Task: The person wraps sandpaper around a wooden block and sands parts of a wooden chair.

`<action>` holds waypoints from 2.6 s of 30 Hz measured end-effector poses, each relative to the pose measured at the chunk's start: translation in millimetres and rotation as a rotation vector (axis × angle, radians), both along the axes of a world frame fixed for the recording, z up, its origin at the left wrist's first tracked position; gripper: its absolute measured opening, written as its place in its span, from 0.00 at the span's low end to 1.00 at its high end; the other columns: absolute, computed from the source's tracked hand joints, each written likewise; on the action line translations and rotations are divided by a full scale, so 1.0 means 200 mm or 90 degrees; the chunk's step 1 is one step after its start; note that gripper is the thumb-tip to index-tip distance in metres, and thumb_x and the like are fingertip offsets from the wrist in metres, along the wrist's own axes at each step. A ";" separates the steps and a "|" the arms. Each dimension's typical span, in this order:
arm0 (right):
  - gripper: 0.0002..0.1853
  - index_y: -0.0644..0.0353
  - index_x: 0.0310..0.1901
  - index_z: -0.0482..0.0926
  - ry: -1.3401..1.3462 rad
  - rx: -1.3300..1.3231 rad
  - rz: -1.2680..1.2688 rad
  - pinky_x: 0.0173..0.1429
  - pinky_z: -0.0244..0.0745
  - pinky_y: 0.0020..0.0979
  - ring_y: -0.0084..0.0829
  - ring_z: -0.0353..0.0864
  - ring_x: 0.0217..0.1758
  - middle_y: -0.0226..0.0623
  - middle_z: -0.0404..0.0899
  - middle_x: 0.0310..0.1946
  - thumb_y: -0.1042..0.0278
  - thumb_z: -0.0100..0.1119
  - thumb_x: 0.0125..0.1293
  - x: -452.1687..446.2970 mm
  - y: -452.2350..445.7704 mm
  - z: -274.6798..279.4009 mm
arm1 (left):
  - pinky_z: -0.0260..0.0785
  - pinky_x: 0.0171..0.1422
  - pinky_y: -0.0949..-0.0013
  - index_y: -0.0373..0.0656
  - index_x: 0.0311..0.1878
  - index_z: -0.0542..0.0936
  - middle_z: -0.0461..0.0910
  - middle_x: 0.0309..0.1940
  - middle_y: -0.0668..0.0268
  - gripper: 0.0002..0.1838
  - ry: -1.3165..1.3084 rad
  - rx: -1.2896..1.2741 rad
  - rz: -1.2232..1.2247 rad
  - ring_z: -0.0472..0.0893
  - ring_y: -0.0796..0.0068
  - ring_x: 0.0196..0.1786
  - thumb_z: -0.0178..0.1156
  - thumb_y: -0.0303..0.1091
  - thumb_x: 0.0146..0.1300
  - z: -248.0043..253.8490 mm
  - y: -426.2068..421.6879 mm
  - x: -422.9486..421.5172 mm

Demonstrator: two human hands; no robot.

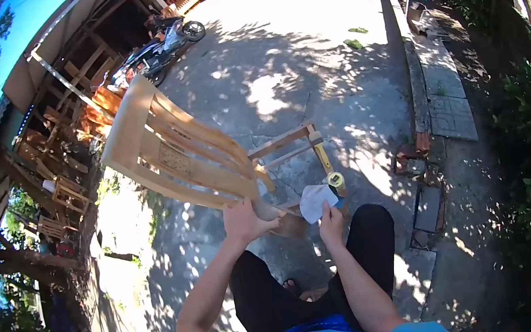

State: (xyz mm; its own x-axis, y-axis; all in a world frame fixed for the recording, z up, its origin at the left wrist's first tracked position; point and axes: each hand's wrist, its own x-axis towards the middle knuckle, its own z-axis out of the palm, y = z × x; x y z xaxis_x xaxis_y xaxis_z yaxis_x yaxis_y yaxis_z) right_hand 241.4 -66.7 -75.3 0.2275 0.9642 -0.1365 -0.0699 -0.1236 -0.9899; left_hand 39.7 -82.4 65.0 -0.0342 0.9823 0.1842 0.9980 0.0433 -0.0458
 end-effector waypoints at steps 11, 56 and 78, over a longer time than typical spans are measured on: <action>0.24 0.71 0.48 0.81 0.044 0.019 0.016 0.44 0.78 0.30 0.22 0.80 0.40 0.36 0.83 0.39 0.52 0.48 0.83 -0.01 0.06 -0.22 | 0.63 0.65 0.57 0.36 0.55 0.81 0.87 0.44 0.54 0.54 -0.002 -0.119 0.046 0.86 0.59 0.51 0.68 0.77 0.35 0.18 0.32 -0.01; 0.16 0.60 0.60 0.78 -0.571 0.626 0.408 0.68 0.75 0.44 0.46 0.74 0.71 0.42 0.78 0.65 0.63 0.51 0.78 -0.25 0.57 0.26 | 0.71 0.67 0.51 0.34 0.72 0.61 0.75 0.64 0.46 0.59 -0.538 0.114 0.082 0.75 0.45 0.66 0.80 0.57 0.43 -0.31 0.30 -0.06; 0.25 0.66 0.52 0.83 -0.018 0.159 0.480 0.53 0.73 0.32 0.24 0.80 0.46 0.31 0.86 0.41 0.49 0.46 0.82 -0.29 0.49 0.20 | 0.68 0.71 0.53 0.35 0.71 0.63 0.72 0.66 0.47 0.58 -0.522 0.130 0.052 0.74 0.48 0.68 0.82 0.56 0.43 -0.42 0.11 -0.05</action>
State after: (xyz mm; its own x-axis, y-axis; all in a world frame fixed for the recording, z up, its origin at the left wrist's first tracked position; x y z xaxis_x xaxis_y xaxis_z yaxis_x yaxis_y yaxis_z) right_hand 184.0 30.4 -34.6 -0.4987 0.8610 0.1000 -0.0305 0.0979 -0.9947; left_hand 29.4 -59.6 -18.8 -0.3033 0.9212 0.2439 0.7050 0.0447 0.7078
